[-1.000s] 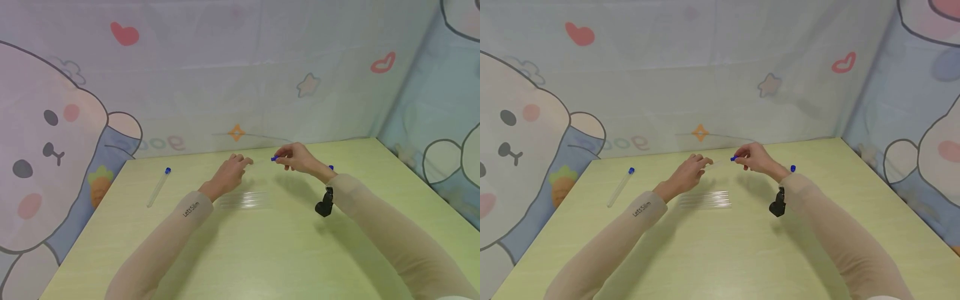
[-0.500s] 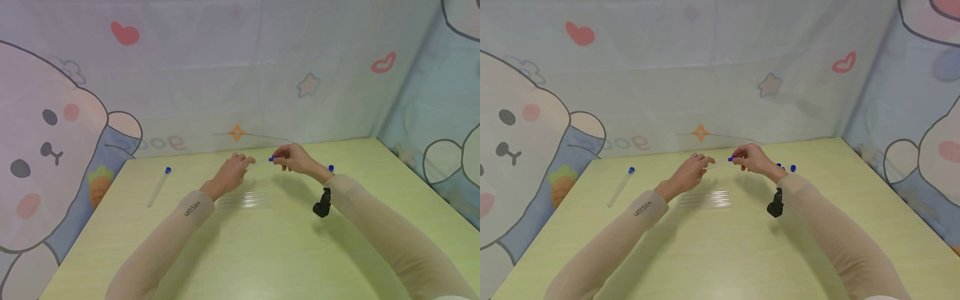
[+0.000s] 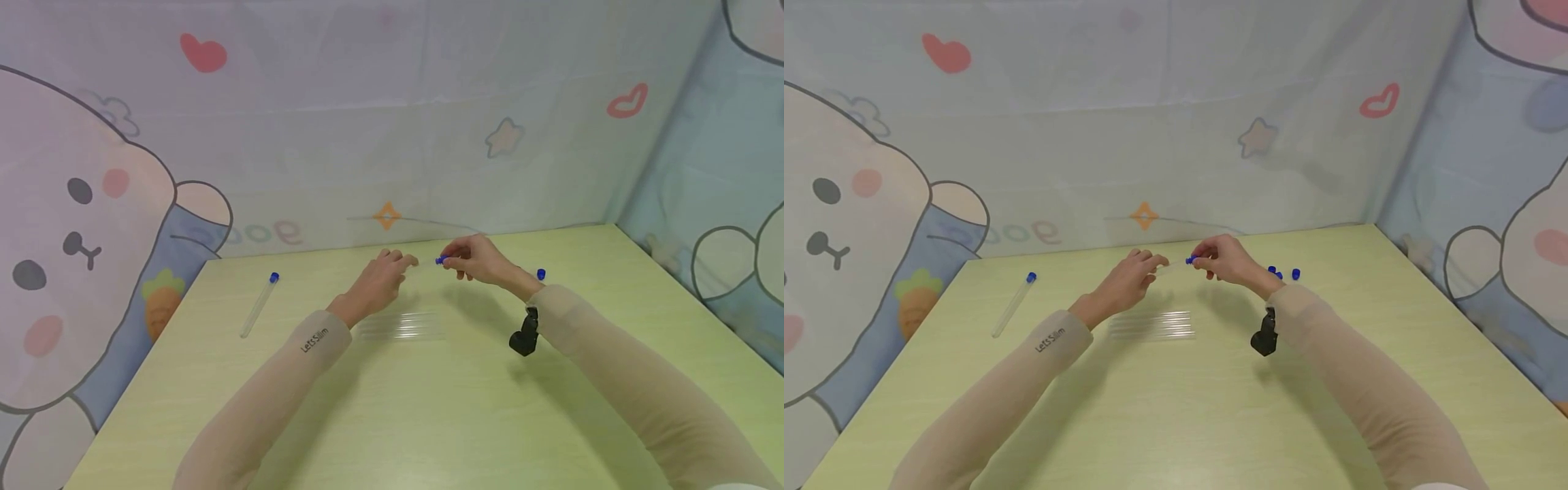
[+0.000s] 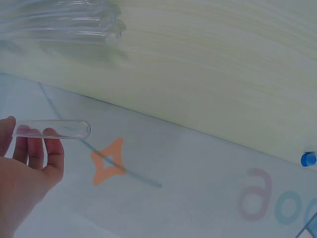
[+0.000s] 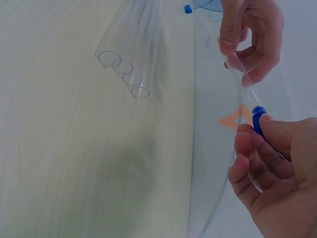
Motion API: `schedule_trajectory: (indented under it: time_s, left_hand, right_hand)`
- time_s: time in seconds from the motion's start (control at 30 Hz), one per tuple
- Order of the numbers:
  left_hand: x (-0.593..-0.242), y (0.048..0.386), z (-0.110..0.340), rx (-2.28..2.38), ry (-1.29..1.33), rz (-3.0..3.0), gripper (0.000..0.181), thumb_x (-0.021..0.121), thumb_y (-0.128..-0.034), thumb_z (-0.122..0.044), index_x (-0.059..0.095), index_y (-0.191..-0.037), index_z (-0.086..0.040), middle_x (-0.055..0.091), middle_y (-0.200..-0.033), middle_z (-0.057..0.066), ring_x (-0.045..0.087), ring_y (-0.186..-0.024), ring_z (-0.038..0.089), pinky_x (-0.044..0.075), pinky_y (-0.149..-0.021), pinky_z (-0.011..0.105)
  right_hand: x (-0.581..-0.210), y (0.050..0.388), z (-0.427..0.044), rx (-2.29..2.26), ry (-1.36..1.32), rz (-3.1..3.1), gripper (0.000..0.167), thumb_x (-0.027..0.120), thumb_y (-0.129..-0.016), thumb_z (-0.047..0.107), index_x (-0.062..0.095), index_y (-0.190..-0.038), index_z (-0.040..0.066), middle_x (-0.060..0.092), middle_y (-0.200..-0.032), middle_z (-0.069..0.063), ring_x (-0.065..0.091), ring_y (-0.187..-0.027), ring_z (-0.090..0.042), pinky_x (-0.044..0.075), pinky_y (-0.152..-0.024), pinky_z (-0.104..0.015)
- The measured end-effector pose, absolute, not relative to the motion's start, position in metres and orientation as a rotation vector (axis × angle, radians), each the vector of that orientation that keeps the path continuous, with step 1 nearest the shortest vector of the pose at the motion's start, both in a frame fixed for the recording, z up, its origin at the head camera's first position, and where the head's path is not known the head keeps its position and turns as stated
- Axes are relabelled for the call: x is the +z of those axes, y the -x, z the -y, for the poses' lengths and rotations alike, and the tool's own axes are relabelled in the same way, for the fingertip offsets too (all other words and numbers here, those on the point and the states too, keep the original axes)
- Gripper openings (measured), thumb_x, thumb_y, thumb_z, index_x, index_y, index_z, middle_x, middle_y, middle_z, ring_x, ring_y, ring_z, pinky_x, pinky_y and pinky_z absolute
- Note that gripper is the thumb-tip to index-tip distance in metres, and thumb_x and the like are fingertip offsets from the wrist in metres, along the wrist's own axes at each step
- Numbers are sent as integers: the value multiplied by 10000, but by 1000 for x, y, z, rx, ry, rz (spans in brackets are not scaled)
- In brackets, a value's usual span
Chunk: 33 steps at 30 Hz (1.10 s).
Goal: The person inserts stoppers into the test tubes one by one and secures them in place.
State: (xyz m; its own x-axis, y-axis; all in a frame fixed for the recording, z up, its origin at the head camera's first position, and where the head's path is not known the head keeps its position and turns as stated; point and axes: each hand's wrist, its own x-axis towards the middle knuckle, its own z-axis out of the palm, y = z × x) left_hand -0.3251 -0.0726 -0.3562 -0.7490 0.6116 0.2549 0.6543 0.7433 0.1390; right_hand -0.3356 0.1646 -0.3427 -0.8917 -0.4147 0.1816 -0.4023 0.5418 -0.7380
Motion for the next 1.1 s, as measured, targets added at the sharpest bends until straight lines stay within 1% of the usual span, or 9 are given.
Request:
schedule_trajectory:
  time_s: [0.13,0.27,0.37,0.5,0.6,0.7,0.9,1.0,1.1]
  left_hand:
    - [-357,325,73,-398,1024,2753,393,547,-936,33,551,-1307,-97,607,-1126,130,548,-1005,266,492,-865,363]
    - [-358,325,74,-469,1038,2756,394,528,-945,37,537,-1314,-98,589,-1110,138,574,-903,228,506,-809,330]
    - [-359,324,74,-512,1050,2755,373,503,-963,21,526,-1318,-89,584,-1098,138,571,-864,216,508,-782,322]
    - [-358,324,74,-579,1061,2742,325,468,-987,-5,531,-1301,-62,622,-1109,152,605,-929,237,517,-839,347]
    - [-358,325,74,-621,1049,2721,292,482,-988,-21,558,-1269,-34,656,-1138,167,634,-1002,263,523,-888,361]
    - [-357,326,74,-645,1022,2707,273,514,-978,-36,589,-1240,-17,674,-1136,165,654,-1009,269,534,-884,355]
    - [-357,327,74,-696,1005,2683,275,544,-963,-39,626,-1222,-3,688,-1125,169,670,-988,267,547,-862,350]
    - [-359,327,73,-732,1011,2657,278,558,-951,-28,637,-1214,14,690,-1125,192,675,-994,280,550,-866,363]
    - [-360,327,72,-744,1011,2626,274,570,-941,-22,649,-1200,18,703,-1086,187,683,-964,277,554,-852,358]
  right_hand:
    - [-344,336,-164,-1325,726,-2734,185,602,-946,96,656,-1067,-34,685,-888,-160,588,-587,-142,504,-532,-279]
    - [-346,336,-164,-1363,703,-2703,174,600,-944,81,654,-1059,-37,687,-898,-160,611,-616,-177,536,-564,-277]
    - [-346,335,-164,-1400,682,-2672,179,586,-951,75,651,-1067,-45,685,-914,-170,616,-628,-166,555,-591,-291]
    - [-347,334,-163,-1451,635,-2632,205,567,-964,85,649,-1090,-55,687,-919,-166,614,-632,-130,564,-622,-298]
    - [-347,334,-161,-1482,620,-2614,217,567,-966,92,653,-1094,-59,692,-908,-160,618,-639,-128,570,-644,-314]
    - [-346,332,-158,-1514,619,-2598,217,567,-964,84,653,-1098,-64,696,-902,-156,626,-658,-152,572,-654,-318]
    - [-346,329,-156,-1602,599,-2530,219,561,-963,67,645,-1104,-79,692,-879,-115,633,-743,-276,561,-655,-263]
    - [-348,328,-157,-1650,575,-2478,227,564,-962,68,640,-1107,-89,685,-852,-64,639,-740,-238,569,-676,-267]
    - [-347,328,-157,-1703,540,-2428,242,567,-960,67,630,-1119,-104,686,-873,-101,642,-724,-169,573,-681,-258]
